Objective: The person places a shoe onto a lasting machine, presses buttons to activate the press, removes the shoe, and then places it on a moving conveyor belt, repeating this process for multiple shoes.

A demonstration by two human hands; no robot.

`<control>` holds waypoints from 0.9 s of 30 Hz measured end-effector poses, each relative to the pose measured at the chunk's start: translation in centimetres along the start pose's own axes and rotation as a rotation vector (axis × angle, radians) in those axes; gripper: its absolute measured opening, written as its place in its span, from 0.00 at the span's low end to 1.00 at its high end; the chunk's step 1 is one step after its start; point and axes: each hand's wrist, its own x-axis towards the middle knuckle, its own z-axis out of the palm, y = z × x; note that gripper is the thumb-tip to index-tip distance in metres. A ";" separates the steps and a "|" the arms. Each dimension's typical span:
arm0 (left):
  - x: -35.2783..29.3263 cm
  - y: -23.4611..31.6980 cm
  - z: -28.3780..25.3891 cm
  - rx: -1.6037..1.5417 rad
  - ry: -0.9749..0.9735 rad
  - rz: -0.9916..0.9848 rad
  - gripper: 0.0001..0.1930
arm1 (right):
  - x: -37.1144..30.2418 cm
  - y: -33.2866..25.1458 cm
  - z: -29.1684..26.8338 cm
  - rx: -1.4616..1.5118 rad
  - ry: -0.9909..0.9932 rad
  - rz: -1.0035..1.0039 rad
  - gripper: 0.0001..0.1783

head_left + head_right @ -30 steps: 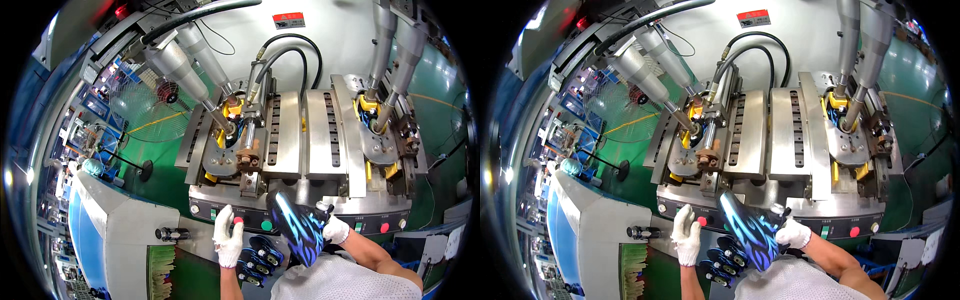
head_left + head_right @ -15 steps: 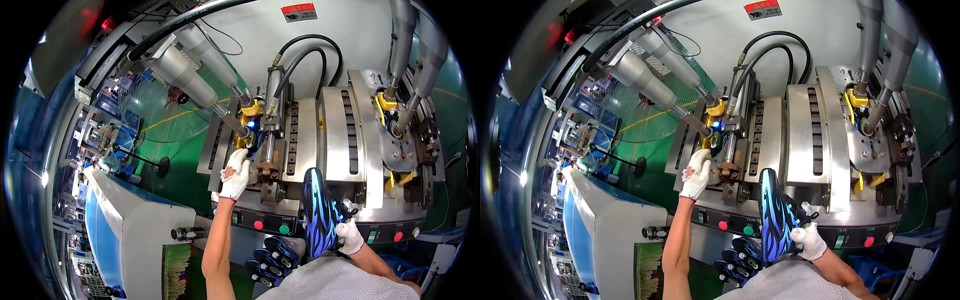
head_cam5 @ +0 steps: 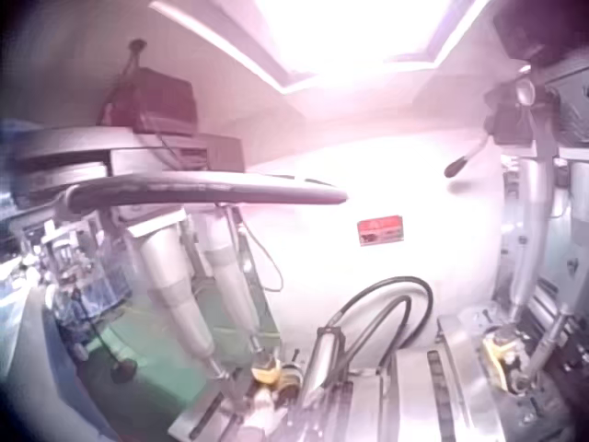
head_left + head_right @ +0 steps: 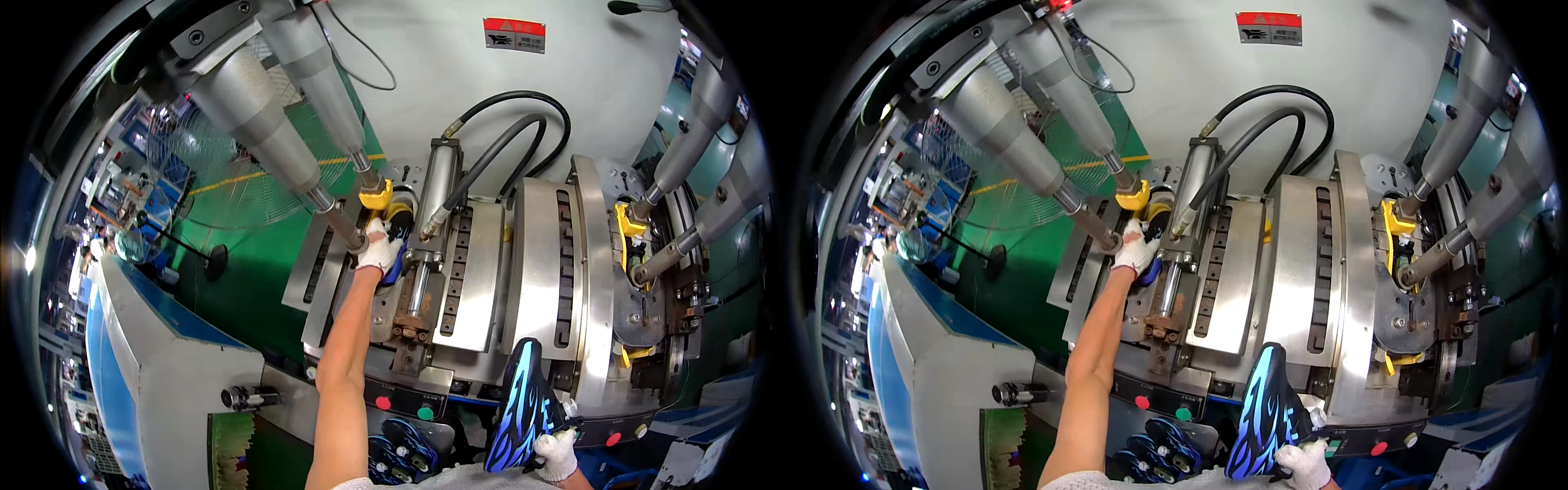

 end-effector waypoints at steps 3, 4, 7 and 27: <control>0.6 5.9 -3.8 -0.018 -0.108 -0.121 0.32 | 0.5 1.5 -0.2 -0.213 0.030 -0.203 0.21; -0.6 4.2 -5.7 0.047 -0.003 -0.061 0.32 | 0.9 1.7 0.3 -0.296 0.003 -0.308 0.16; -6.2 7.2 -12.4 -0.021 0.084 -0.069 0.32 | 1.7 -2.2 3.6 -0.022 0.075 -0.009 0.10; -71.4 -5.4 -13.5 0.039 0.490 -1.046 0.25 | 51.4 -2.7 29.6 -2.190 0.050 -0.382 0.16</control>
